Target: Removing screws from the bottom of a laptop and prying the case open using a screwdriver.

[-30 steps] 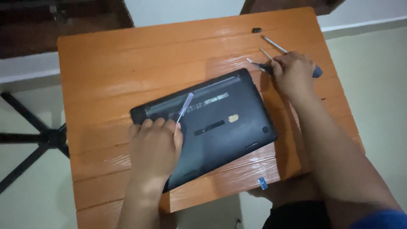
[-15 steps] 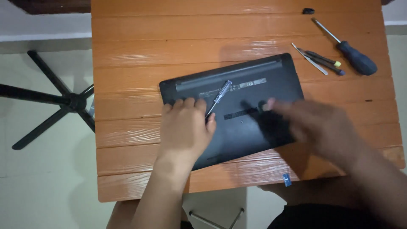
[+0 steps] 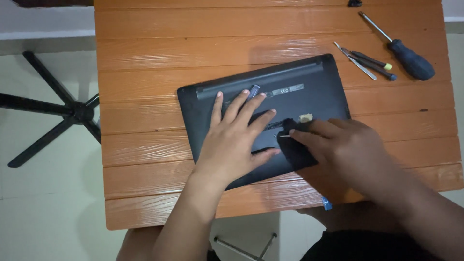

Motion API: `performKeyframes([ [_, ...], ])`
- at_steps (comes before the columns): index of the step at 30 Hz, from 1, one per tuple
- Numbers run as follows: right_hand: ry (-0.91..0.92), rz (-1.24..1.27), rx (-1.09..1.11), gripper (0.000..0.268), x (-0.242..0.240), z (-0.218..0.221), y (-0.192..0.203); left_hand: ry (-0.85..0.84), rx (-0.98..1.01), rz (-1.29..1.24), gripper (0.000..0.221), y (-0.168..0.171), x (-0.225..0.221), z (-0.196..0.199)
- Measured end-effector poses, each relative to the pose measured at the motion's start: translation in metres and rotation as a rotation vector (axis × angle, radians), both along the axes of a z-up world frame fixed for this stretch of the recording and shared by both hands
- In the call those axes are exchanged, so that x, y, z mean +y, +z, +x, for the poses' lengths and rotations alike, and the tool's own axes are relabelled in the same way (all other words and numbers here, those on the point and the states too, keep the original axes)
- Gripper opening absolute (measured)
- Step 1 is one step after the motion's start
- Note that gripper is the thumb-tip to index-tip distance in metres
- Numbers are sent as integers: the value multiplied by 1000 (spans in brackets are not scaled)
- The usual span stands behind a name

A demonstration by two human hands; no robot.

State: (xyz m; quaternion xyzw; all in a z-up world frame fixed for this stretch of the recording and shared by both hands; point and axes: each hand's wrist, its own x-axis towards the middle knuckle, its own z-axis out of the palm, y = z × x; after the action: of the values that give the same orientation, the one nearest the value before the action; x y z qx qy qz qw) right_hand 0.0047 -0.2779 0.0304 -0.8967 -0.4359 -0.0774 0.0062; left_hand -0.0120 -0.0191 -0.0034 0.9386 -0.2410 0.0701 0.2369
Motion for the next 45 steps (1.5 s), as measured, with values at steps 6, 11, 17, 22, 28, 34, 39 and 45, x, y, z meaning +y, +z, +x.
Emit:
performKeyframes([
  [6, 6, -154, -8, 43, 8, -5, 6, -1, 4, -12, 65, 1, 0, 0],
  [11, 25, -269, -64, 43, 17, -12, 10, -2, 24, -21, 65, 1, 0, 0],
  [17, -82, -342, 18, 96, 31, -34, 13, 2, 33, -30, 66, 0, -1, 0],
  [22, -176, -284, 279, 152, 37, -41, 15, 5, 19, -45, 66, 0, -1, 0],
  [28, -251, 90, 105, 42, 28, -39, -24, 4, -9, -30, 62, -2, -1, -1],
  [34, -281, 169, 79, 44, 27, -46, -33, -73, -93, -154, 20, -9, -6, -4],
  [39, -236, 240, 68, 42, 28, -46, -37, -56, -36, -302, 9, -9, -10, -4],
  [45, -197, 292, 61, 37, 26, -44, -44, -73, -31, -286, 9, -9, -9, -3],
])
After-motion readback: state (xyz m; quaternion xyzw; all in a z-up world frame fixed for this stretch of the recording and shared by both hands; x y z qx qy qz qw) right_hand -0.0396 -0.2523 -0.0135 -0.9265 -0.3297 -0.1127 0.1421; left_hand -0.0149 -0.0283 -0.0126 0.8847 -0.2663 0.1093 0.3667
